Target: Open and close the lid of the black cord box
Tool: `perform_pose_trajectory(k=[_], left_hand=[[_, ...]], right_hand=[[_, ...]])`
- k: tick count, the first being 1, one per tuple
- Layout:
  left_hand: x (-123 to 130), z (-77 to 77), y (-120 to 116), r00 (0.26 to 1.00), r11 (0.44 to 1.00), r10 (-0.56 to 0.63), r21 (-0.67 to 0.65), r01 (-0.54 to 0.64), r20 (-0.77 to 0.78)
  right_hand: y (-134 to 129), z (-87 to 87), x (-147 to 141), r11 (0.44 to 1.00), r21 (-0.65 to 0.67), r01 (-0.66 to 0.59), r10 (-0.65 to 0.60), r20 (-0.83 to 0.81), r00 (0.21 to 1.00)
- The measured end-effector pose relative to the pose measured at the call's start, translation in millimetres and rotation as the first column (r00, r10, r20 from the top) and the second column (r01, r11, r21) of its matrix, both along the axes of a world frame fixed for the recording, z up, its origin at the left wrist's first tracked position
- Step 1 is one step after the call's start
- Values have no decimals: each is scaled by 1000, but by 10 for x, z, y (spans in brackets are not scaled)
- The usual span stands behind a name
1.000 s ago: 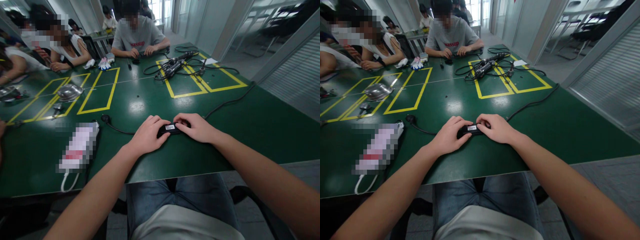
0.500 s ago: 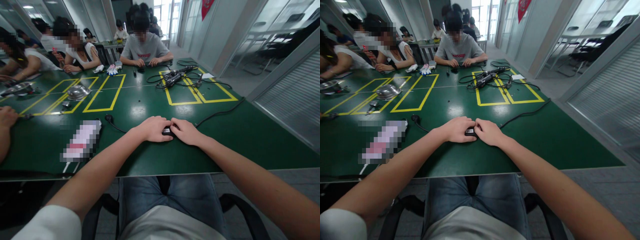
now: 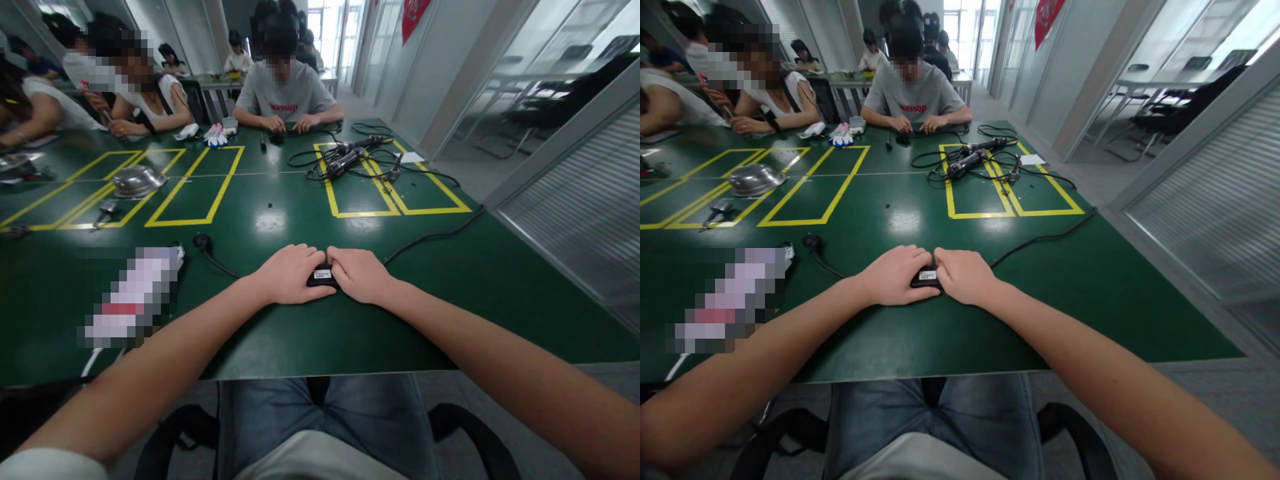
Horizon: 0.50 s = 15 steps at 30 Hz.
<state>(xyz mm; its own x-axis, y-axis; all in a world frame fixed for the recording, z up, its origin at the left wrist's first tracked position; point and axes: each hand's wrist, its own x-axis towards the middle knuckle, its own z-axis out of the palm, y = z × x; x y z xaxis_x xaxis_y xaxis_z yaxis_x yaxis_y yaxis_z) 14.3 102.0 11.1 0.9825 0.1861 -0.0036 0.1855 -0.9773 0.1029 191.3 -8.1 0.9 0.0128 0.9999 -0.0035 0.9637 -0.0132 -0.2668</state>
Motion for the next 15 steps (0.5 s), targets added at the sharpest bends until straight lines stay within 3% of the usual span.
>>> perform_pose_trajectory(k=[6, 15], left_hand=[[-113, -7, -24, 1000, 998, -18, 62, 18, -3], [-198, 112, -2, 999, 999, -40, 5, 40, -32]], right_hand=[[-50, -55, 37, 997, 68, -49, 54, -76, 996], [-213, -7, 203, 958, 179, -222, 264, -256, 930]])
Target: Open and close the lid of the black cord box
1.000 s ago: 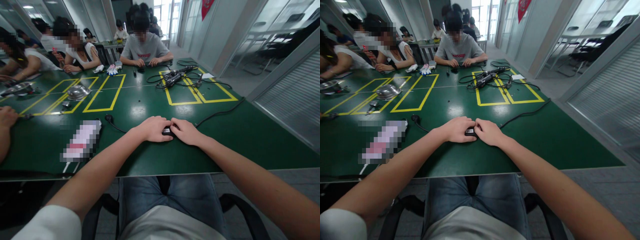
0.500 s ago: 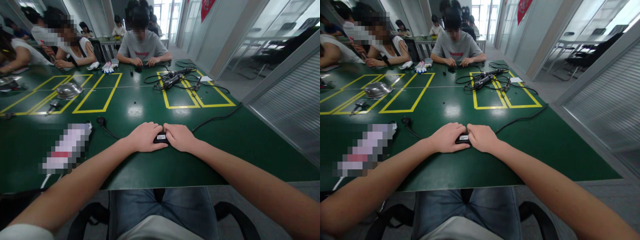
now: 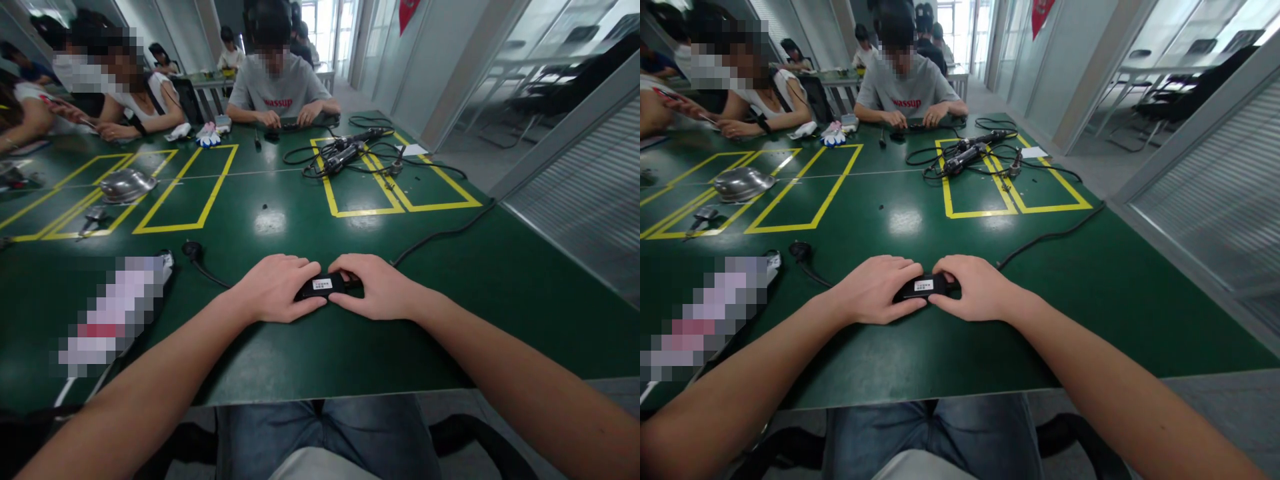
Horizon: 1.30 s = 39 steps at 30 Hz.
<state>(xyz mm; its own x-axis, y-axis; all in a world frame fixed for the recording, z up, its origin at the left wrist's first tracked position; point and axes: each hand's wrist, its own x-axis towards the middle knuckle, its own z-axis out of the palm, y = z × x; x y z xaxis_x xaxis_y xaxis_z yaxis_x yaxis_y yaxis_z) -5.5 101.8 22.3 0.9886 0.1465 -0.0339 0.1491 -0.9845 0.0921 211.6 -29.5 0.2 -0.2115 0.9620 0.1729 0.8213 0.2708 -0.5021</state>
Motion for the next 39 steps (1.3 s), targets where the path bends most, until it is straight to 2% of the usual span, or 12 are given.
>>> perform_pose_trajectory(k=[8, 12, 19, 23, 31, 39], left_hand=[[-64, 9, -14, 991, 1000, -3, -21, 6, 137], [-77, -29, 26, 977, 997, 22, -82, -4, 214], [-69, -90, 73, 932, 989, 145, -67, -130, 333], [-44, -97, 68, 918, 975, 219, -93, -200, 331], [-8, -129, 152, 914, 932, 338, -211, -293, 224], [-16, -111, 146, 907, 917, 370, -233, -323, 199]], right_hand=[[14, 17, 27, 999, 21, -25, 27, -63, 998], [11, 17, 39, 999, 45, -17, 21, -94, 995], [53, -6, 49, 991, 104, 83, -71, -120, 990], [89, -40, 59, 984, 114, 136, -126, -88, 988], [206, -76, 39, 961, 63, 268, -267, -23, 963], [227, -32, 6, 948, 3, 318, -318, 5, 948]])
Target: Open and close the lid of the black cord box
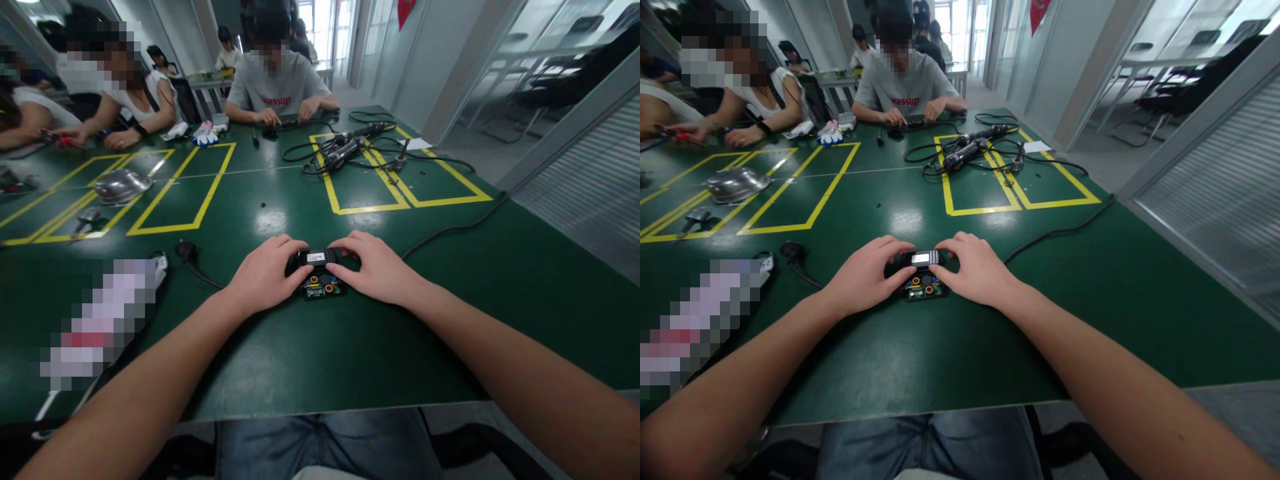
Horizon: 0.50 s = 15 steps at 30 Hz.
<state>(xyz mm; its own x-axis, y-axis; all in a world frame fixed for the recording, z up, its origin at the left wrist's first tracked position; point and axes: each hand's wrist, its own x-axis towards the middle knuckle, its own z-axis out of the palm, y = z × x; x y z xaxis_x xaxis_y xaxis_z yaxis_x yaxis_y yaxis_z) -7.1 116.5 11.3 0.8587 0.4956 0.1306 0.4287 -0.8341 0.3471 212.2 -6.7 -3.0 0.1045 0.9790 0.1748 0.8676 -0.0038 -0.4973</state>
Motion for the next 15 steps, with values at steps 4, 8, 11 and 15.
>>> perform_pose_trajectory(k=[4, 8, 11, 15], left_hand=[[-2, 16, -5, 1000, 1000, 4, -2, -4, 4], [-8, 4, 7, 1000, 1000, 0, -27, 0, -1], [-21, 5, 6, 1000, 998, 0, -68, 1, 19], [-76, 106, -26, 997, 998, 2, -61, 2, 76]], right_hand=[[25, 9, -9, 999, -38, 12, -11, 23, 1000], [36, 3, -24, 999, -33, 6, -6, 0, 1000], [3, 24, -7, 999, -33, 25, -27, -56, 998], [-97, 112, 107, 995, -29, -99, 92, -173, 981]])
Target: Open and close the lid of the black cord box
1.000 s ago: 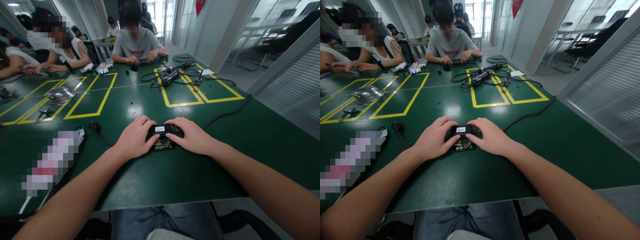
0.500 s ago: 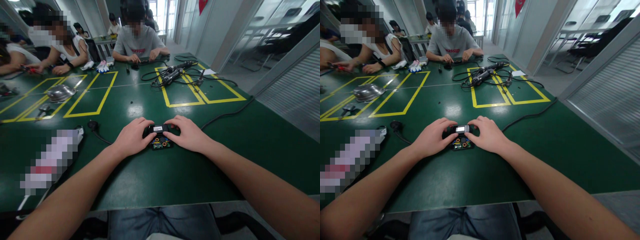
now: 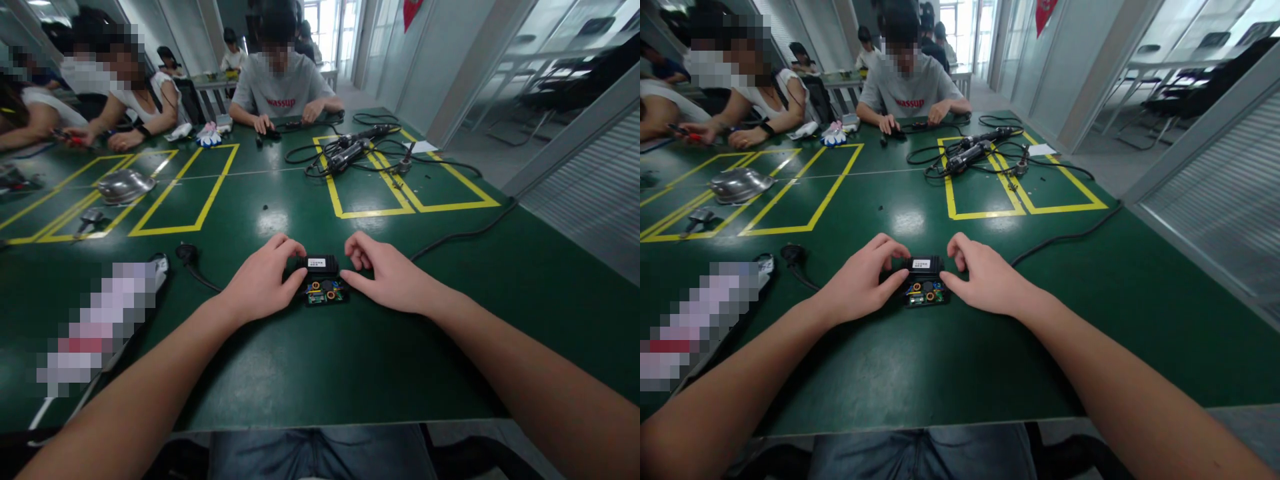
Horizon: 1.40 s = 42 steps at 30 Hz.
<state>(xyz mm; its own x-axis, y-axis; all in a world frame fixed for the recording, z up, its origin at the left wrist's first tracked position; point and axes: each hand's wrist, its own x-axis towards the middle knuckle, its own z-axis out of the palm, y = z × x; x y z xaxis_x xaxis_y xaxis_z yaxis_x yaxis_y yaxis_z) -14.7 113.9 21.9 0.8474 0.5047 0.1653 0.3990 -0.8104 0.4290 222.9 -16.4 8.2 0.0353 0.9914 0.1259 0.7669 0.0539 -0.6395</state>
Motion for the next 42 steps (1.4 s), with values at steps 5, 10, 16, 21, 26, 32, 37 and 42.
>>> perform_pose_trajectory(k=[5, 10, 16, 21, 26, 32, 37, 42], left_hand=[[-99, 181, -26, 975, 982, -170, -112, 154, -144], [-101, 209, -33, 942, 977, -192, -142, 157, -275], [-95, 200, 1, 948, 960, -238, -200, 197, -210], [-109, 214, 78, 961, 916, -246, -355, 188, -127], [-131, 208, 122, 968, 905, -226, -390, 168, -107], [-131, 213, 109, 962, 900, -227, -410, 147, -154], [-123, 219, 109, 965, 935, -225, -310, 174, -135], [-101, 189, 108, 966, 957, -223, -217, 191, -133]], right_hand=[[-106, 93, 124, 966, -94, -240, 234, -70, 970], [-110, 81, 123, 968, -112, -223, 212, -104, 972], [-103, 62, 100, 979, -89, -183, 174, -98, 980], [-119, 94, 123, 978, -73, -196, 182, -158, 970], [-125, 105, 175, 966, -128, -224, 186, -259, 948], [-107, 82, 229, 972, -25, -233, 231, -66, 971], [-98, 93, 246, 968, -29, -251, 247, -96, 964], [-103, 98, 210, 969, -63, -237, 227, -130, 965]])
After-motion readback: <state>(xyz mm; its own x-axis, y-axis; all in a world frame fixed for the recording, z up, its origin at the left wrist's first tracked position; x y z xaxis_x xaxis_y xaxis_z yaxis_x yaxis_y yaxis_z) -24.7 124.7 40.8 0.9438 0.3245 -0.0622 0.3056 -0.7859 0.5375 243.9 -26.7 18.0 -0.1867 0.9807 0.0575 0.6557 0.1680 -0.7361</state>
